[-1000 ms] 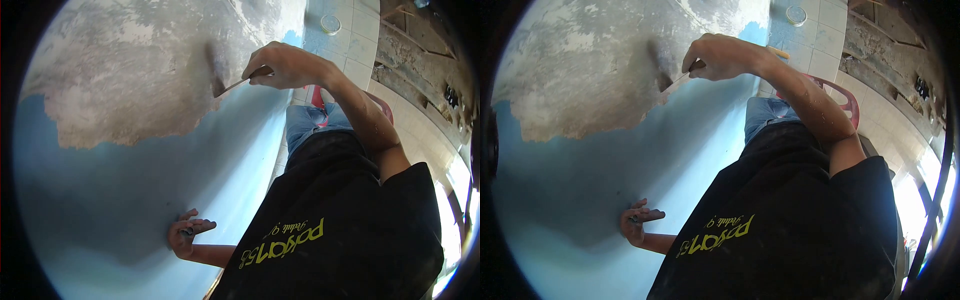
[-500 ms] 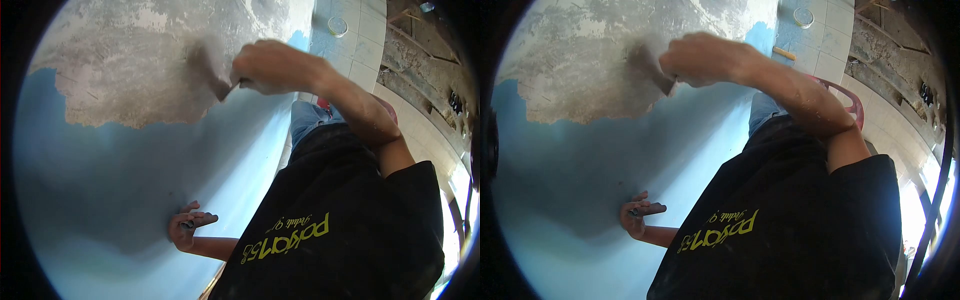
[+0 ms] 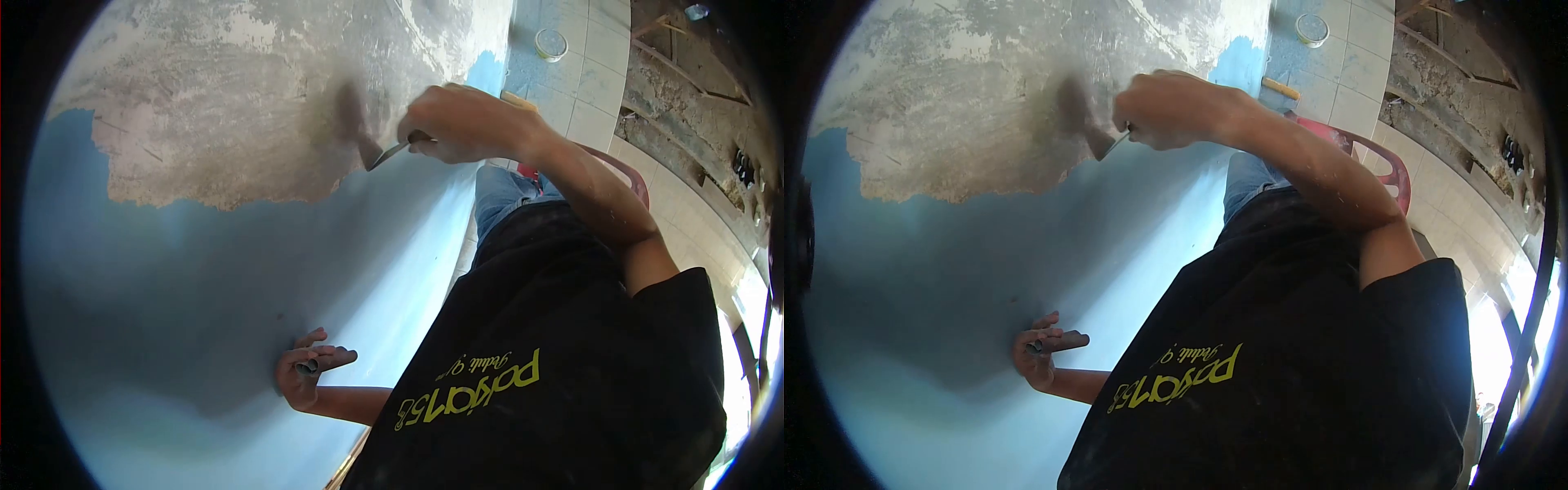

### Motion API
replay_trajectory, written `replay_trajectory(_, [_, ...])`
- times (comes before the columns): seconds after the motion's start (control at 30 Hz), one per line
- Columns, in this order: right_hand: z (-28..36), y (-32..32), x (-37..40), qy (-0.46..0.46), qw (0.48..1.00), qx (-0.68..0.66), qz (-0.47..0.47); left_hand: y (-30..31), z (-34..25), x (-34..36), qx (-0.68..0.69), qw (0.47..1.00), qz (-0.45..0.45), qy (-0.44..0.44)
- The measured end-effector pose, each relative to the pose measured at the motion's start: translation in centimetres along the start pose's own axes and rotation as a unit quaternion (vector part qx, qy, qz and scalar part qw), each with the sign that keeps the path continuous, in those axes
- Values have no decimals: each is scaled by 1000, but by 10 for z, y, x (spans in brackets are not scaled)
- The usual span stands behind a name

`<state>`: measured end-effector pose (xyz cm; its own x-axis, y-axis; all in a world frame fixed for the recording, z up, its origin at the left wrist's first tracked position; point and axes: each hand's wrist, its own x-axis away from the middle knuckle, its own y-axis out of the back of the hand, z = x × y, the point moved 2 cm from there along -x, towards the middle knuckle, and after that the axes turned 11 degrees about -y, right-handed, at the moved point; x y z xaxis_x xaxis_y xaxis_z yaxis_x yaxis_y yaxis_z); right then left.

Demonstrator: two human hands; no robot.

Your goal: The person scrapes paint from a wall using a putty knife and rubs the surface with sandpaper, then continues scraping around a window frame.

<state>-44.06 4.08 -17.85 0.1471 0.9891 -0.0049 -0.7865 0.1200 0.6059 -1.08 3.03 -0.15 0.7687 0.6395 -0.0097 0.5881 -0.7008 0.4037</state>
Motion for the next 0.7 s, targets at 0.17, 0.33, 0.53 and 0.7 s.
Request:
replay_trajectory(0.17, [-30, -2, 32, -53, 990, -131, 25, 2, 4, -5, 2, 1000, 12, 0])
replay_trajectory(0.33, [-36, -7, 43, -99, 979, -172, -41, 3, 8, -13, 5, 1000, 22, -9])
replay_trajectory(0.53, [-23, -24, 47, -96, 969, -226, -20, 7, 6, -21, 3, 999, 40, -12])
replay_trajectory(0.7, [-24, -23, 48, -114, 965, -235, -27, 8, 9, -26, 6, 999, 50, -15])
